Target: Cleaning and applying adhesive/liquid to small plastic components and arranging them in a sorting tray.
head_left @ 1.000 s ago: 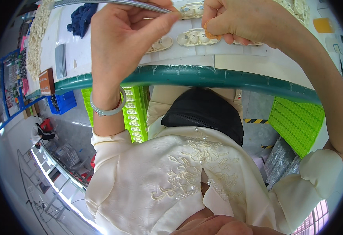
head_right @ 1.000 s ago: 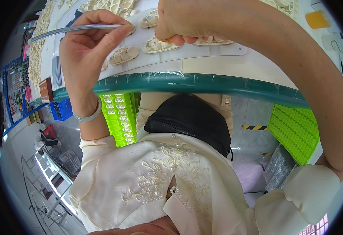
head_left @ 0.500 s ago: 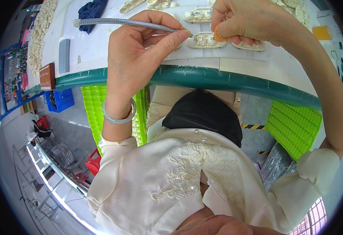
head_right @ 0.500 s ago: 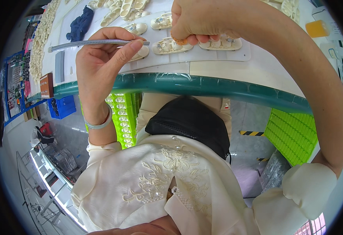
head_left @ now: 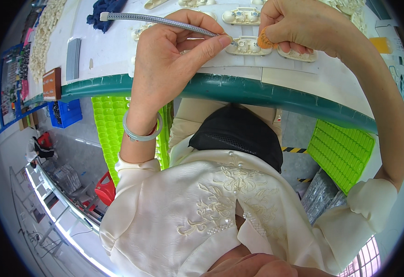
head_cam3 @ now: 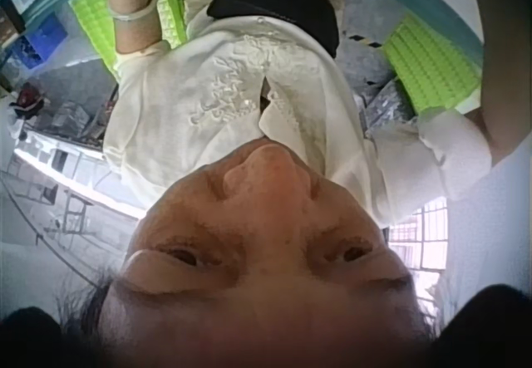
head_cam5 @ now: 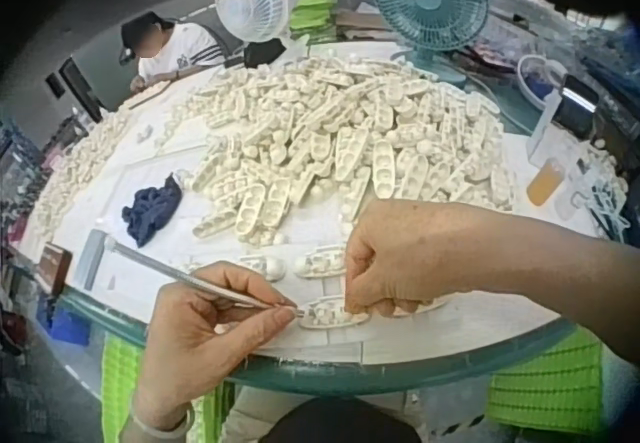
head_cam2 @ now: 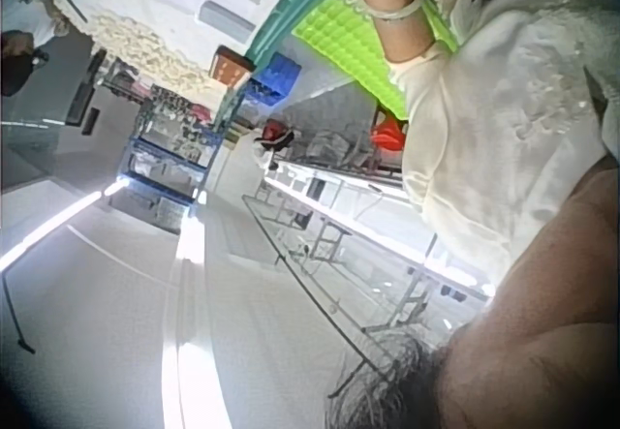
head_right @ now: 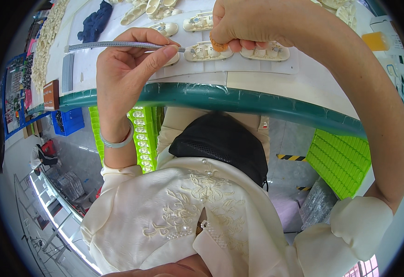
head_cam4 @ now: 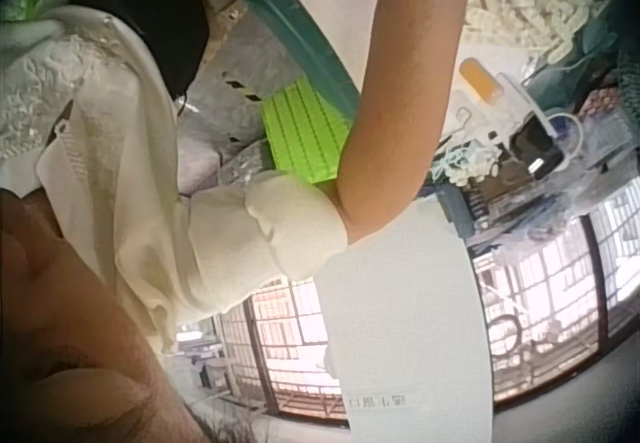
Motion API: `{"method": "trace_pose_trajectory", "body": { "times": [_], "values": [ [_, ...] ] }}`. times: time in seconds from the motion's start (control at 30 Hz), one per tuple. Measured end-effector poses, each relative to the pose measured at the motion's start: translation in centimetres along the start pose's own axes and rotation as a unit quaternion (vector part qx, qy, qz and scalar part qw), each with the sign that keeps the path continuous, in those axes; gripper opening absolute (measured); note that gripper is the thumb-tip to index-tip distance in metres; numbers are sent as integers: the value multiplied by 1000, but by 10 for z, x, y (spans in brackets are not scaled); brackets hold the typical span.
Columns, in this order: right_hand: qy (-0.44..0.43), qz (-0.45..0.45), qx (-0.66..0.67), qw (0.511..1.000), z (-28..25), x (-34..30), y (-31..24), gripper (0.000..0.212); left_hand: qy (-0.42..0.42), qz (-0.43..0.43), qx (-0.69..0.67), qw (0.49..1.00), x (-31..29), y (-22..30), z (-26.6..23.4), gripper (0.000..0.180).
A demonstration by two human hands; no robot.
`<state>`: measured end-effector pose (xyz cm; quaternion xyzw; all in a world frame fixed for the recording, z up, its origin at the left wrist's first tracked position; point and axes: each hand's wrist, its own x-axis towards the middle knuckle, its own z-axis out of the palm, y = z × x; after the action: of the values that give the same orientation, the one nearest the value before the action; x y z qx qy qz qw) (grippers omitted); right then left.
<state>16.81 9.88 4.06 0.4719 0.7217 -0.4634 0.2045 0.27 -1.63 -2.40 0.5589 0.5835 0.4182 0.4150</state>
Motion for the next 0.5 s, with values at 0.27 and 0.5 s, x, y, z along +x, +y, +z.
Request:
{"method": "trace_pose_trajectory", "body": {
  "times": [0.27,0.5],
  "values": [
    [24,17,-50,998,2,-5,-16,20,19,22,23,999,-12,3,4,14],
    [27,44,-131,990,3,-1,-31,20,-7,107,45,993,-30,-11,18,14]
  ]
}}
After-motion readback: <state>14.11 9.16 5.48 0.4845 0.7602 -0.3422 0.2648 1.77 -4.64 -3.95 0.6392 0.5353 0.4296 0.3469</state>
